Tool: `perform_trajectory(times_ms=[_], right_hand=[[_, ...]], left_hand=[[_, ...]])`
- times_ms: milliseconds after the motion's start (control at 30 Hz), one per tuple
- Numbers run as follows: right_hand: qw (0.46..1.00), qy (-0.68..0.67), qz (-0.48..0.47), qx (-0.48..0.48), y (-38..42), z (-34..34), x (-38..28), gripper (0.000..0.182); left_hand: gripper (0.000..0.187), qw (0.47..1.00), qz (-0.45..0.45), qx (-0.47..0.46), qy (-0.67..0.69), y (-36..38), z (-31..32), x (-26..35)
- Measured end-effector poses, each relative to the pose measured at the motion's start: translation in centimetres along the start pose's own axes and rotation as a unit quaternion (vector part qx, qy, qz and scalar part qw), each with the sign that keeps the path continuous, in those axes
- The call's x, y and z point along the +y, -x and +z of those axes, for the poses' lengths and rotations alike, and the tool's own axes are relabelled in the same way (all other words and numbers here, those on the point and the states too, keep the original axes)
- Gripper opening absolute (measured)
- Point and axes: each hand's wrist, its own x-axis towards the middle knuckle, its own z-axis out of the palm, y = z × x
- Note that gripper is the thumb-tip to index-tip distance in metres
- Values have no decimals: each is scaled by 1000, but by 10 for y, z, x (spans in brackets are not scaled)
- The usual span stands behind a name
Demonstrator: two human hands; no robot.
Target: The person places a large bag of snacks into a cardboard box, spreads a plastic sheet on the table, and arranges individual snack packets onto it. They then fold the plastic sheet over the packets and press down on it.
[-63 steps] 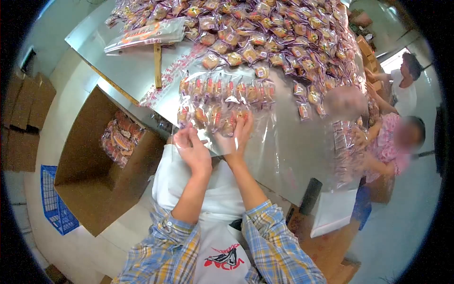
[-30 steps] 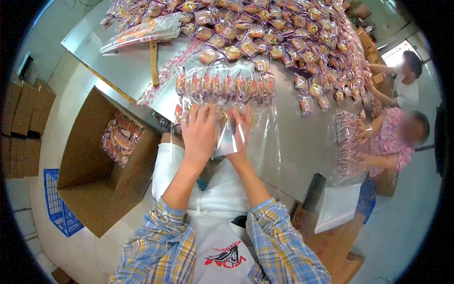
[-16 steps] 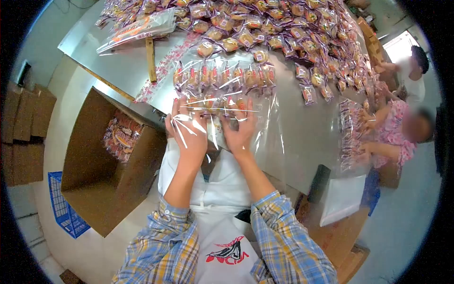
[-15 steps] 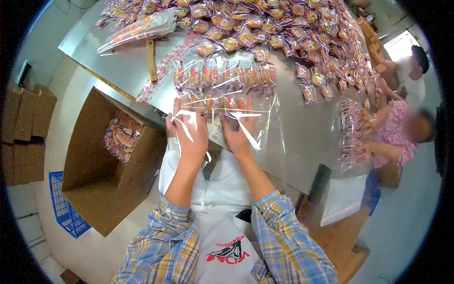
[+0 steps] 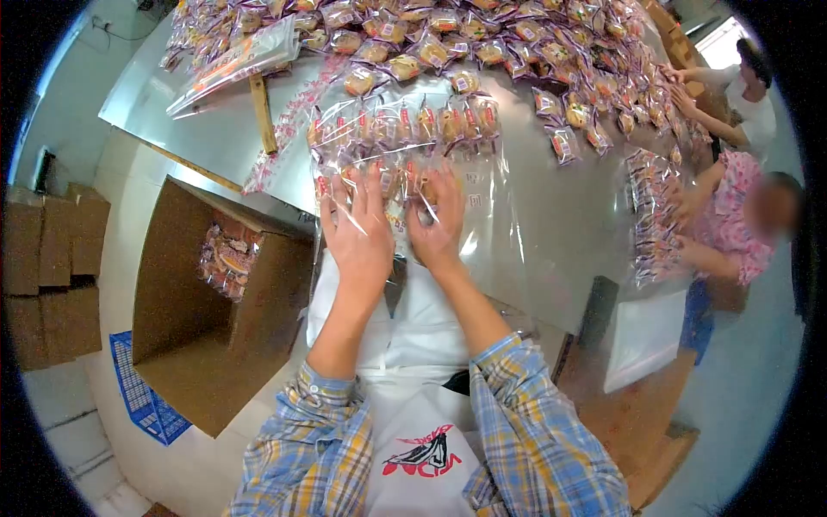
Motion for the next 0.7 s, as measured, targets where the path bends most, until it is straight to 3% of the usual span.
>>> perform_trajectory(times_ms=[133,267,433,500,533,567,633,667,700], right_hand=[[999,-51,15,9,2,0,4,62],[1000,19,9,-4,-1,-3,4,67],[999,15,40,-27,-5,-6,-5,72],[998,27,24,-49,-9,-13,-17,72],[999,9,19,-43,-8,-11,-14,72],[999,8,25,-44,-7,-9,-11,71],[998,8,36,-47,-6,-5,-5,69],[998,2,40,-43,-4,-3,-3,67],[998,-4,45,-38,-4,-2,-2,66]], left_hand=[[67,999,39,16,-13,5,10,6],[63,1000,13,9,-4,-4,14,11],[58,999,-9,-7,38,-14,16,5],[59,998,-15,3,62,-6,21,7],[58,999,4,40,12,-1,12,13],[57,993,-32,82,83,11,11,18],[53,955,-104,168,223,33,10,30],[52,841,-263,142,452,40,8,44],[56,771,-326,96,539,38,6,39]])
